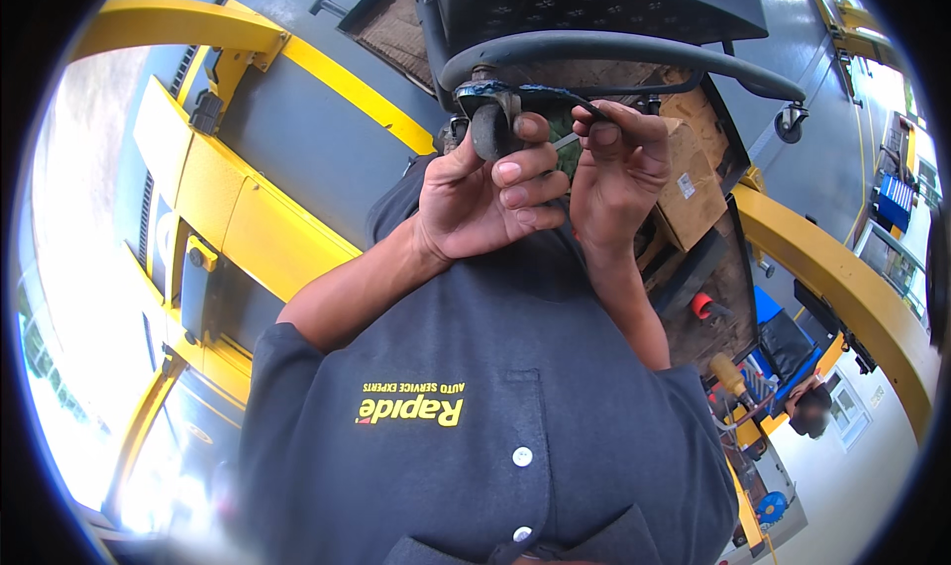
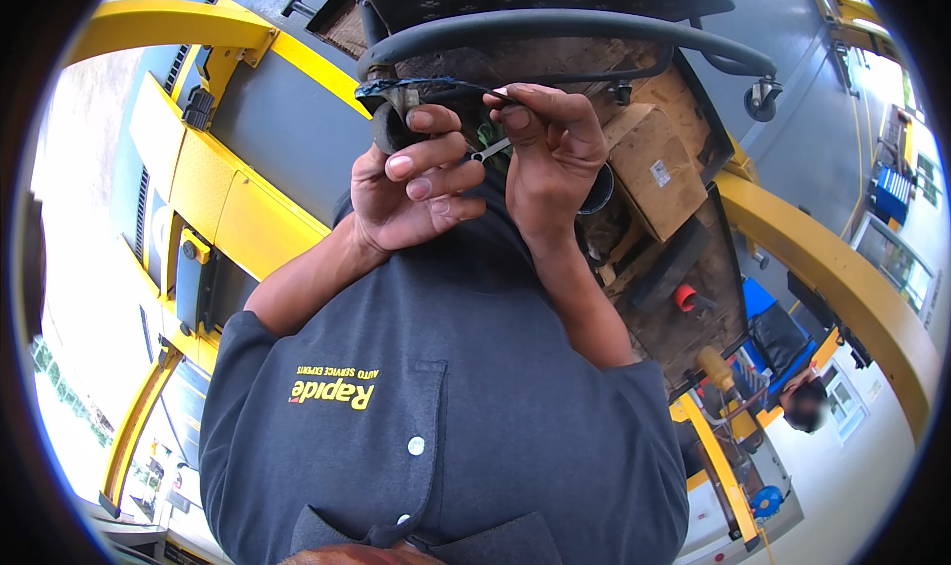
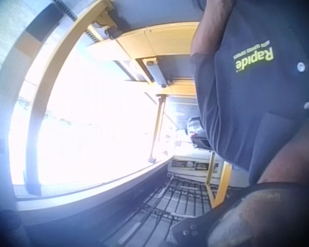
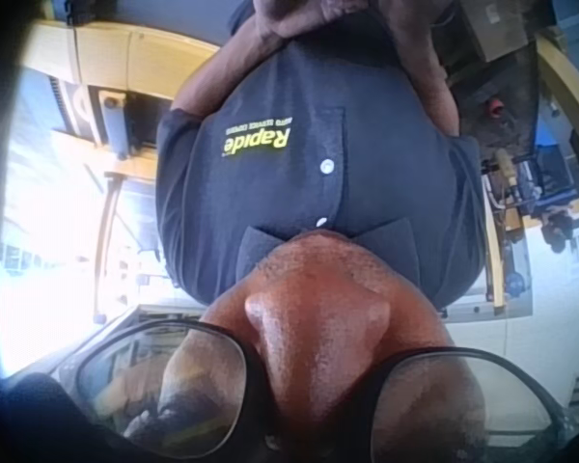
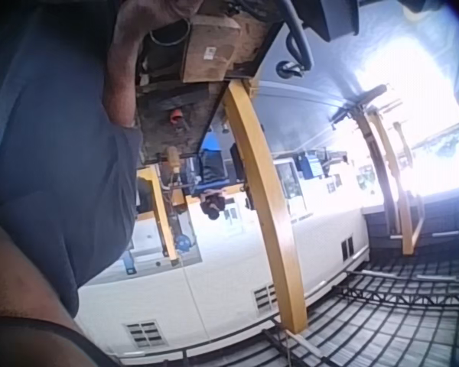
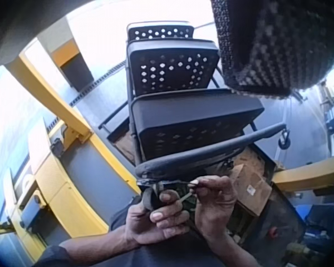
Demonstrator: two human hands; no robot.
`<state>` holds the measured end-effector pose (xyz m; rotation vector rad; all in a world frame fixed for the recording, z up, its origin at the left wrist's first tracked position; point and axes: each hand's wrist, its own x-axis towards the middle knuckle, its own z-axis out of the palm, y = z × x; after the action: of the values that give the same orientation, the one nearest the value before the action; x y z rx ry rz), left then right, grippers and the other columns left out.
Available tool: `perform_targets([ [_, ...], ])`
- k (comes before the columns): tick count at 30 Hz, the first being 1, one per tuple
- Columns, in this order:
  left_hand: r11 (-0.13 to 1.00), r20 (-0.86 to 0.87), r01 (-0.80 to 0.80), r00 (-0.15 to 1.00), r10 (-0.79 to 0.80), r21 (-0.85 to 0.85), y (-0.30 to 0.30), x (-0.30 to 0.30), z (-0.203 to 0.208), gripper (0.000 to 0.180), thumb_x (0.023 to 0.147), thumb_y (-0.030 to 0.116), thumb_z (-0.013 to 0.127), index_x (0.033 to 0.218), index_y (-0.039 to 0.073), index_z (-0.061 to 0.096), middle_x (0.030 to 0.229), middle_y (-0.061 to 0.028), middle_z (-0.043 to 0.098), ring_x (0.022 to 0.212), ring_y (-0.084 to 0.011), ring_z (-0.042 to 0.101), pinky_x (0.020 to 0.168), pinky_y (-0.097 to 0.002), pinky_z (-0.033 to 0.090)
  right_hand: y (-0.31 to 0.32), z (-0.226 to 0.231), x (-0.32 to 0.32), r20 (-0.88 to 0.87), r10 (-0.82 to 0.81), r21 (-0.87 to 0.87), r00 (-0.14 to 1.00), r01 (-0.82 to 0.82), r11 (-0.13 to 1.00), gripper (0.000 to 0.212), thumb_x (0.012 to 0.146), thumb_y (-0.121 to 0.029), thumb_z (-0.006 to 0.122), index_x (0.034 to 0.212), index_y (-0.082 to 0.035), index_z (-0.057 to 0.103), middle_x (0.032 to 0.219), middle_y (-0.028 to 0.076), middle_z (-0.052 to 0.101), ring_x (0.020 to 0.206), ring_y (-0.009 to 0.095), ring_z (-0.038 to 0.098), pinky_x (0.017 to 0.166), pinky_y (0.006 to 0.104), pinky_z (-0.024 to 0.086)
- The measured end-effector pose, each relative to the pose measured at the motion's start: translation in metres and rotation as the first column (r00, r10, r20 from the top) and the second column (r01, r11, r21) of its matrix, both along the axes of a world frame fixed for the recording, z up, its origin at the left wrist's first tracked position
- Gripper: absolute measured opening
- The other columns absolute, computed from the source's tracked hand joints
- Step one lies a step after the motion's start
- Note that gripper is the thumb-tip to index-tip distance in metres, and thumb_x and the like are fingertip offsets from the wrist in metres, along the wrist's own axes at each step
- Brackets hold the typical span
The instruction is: The person repairs a flexible hose by applying a blue sealant to a damaged section, wrapping it with a black strap, and tightening it with a wrench. They retrieve the wrench from a tool chest and return to the hose to complete the repair.
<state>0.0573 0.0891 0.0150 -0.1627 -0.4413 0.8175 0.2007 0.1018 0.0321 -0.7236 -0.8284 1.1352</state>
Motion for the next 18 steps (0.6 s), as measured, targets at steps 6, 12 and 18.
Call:
perform_targets([
  [6, 1.000, 0.001, -0.018, 1.000, 0.018, 0.010, -0.001, -0.001, -0.003, 0.043, 0.106, 0.046, 0.054, 0.135, 0.015, 0.052, 0.097, 0.0042, 0.059, 0.087, -0.0113, 0.051, 0.081, -0.0308, 0.041, 0.000, 0.001, -0.004, 0.060, 0.016, 0.014, 0.998, -0.017, 1.000, 0.018, 0.094, 0.009, 0.067, 0.110, 0.001, 0.065, 0.106, 0.013, 0.072, 0.100, 0.019, 0.072, 0.088, 0.0273, 0.059],
  [12, 0.998, -0.022, 0.054, 0.998, -0.055, -0.024, 0.002, -0.006, 0.003, 0.034, 0.101, 0.031, 0.066, 0.130, 0.017, 0.055, 0.094, 0.0057, 0.063, 0.087, -0.0093, 0.055, 0.081, -0.0303, 0.042, 0.000, -0.006, -0.005, 0.072, 0.026, -0.024, 0.997, -0.025, 0.999, 0.018, 0.095, 0.008, 0.067, 0.111, 0.001, 0.066, 0.108, 0.013, 0.072, 0.099, 0.018, 0.072, 0.087, 0.0267, 0.059],
  [18, 0.995, -0.031, 0.095, 0.995, -0.096, -0.032, 0.003, -0.010, 0.003, 0.033, 0.098, 0.023, 0.072, 0.127, 0.019, 0.056, 0.092, 0.0064, 0.064, 0.087, -0.0081, 0.057, 0.081, -0.0296, 0.041, -0.001, -0.017, -0.003, -0.013, 0.033, -0.061, 0.999, -0.034, 0.998, 0.015, 0.095, 0.003, 0.069, 0.110, 0.001, 0.067, 0.105, 0.012, 0.073, 0.096, 0.017, 0.072, 0.084, 0.0258, 0.058],
])
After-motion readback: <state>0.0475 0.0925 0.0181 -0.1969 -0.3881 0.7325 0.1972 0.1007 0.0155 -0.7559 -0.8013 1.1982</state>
